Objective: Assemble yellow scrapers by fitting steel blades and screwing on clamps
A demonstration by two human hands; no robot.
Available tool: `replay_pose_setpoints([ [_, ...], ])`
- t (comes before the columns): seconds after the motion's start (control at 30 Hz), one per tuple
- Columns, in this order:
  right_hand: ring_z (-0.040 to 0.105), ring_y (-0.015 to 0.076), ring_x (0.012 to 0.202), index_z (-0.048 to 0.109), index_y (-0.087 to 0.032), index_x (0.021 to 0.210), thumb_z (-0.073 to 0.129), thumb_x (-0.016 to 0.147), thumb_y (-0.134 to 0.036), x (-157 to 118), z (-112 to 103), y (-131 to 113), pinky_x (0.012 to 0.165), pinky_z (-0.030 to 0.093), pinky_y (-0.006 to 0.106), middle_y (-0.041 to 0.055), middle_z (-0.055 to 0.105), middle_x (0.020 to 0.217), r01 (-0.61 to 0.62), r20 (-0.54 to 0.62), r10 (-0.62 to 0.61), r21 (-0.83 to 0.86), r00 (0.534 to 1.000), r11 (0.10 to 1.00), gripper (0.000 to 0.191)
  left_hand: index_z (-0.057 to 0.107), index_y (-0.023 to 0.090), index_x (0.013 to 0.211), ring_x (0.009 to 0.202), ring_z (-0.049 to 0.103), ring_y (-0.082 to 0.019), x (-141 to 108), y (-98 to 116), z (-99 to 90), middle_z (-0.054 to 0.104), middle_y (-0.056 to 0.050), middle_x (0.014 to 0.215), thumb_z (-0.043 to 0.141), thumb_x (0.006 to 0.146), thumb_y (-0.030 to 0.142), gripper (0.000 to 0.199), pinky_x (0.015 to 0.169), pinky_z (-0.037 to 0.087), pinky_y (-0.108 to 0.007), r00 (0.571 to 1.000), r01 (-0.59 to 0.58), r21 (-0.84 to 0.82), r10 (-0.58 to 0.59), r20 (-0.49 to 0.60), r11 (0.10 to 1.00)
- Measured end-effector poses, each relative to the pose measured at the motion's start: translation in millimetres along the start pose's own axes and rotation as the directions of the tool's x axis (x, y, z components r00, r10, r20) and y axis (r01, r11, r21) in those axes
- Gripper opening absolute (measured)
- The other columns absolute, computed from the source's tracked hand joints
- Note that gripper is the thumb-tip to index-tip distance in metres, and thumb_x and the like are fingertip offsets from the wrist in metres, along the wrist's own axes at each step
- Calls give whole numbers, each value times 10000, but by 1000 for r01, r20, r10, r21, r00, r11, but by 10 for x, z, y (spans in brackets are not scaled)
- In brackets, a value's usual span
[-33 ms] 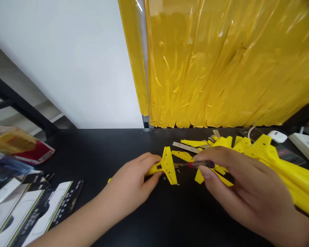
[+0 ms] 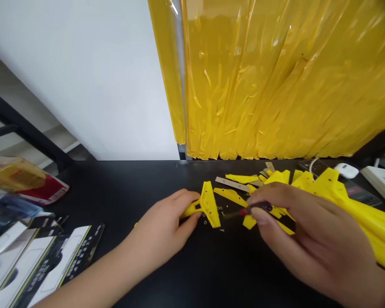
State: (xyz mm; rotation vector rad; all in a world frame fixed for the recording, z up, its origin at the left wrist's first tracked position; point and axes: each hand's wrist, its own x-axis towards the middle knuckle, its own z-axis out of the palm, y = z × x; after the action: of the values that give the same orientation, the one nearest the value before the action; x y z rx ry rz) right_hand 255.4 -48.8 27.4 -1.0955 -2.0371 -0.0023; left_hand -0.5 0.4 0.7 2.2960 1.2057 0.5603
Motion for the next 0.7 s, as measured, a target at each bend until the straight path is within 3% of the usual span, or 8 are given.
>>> replay_pose_setpoints([
  [0.1,607,125,602,561,-252,821,581,985,-240,-6,-38,-71,571,435,276,-54,620,696,-78,203,79,-13,976,997,165,683,273,1217,995,701,-236,-5,0,-23,733,-54,1132,562,1003,272,246,873,545,-347,997,37,-11,-38,-67,999],
  [0.2,641,169,632,552,-265,777,644,932,-240,-102,60,-108,590,420,315,-54,637,705,-82,438,121,-106,891,991,182,609,276,1285,864,679,-204,-23,6,-29,724,-16,989,494,1055,334,264,789,526,-335,987,119,-98,-128,-95,988],
  [0.3,676,202,648,593,-270,794,682,910,-276,-245,213,-95,587,423,329,-42,679,737,-97,582,168,-152,796,984,146,566,270,1284,718,615,-165,-29,12,-7,673,30,830,450,1083,387,259,679,489,-295,979,175,-301,-198,-48,938],
  [0.4,702,227,691,635,-271,838,718,894,-287,-324,312,-73,623,452,344,-28,719,804,-106,619,188,-168,763,980,100,522,257,1357,810,652,-165,-8,28,31,718,11,868,534,1054,383,329,742,515,-287,972,189,-572,-236,-8,798],
  [0.5,713,238,779,662,-285,933,713,925,-348,-282,323,-101,703,484,364,-27,736,883,-152,542,186,-109,819,982,82,433,278,1490,884,702,-179,11,71,45,765,-26,966,660,991,343,553,776,564,-300,962,211,-791,-266,64,574],
  [0.6,674,178,764,635,-282,934,630,1000,-416,-179,298,-187,683,480,306,-48,703,856,-339,523,259,61,812,939,149,342,385,1574,872,724,-173,-1,132,21,758,-19,1036,741,945,295,751,743,609,-300,950,232,-890,-287,121,393],
  [0.7,593,125,648,598,-272,892,625,1000,-354,-106,307,-263,567,440,234,-69,632,758,-509,551,335,195,764,839,138,402,438,1550,927,726,-175,-27,176,0,721,-1,1078,772,919,245,756,831,638,-352,943,225,-921,-307,125,317],
])
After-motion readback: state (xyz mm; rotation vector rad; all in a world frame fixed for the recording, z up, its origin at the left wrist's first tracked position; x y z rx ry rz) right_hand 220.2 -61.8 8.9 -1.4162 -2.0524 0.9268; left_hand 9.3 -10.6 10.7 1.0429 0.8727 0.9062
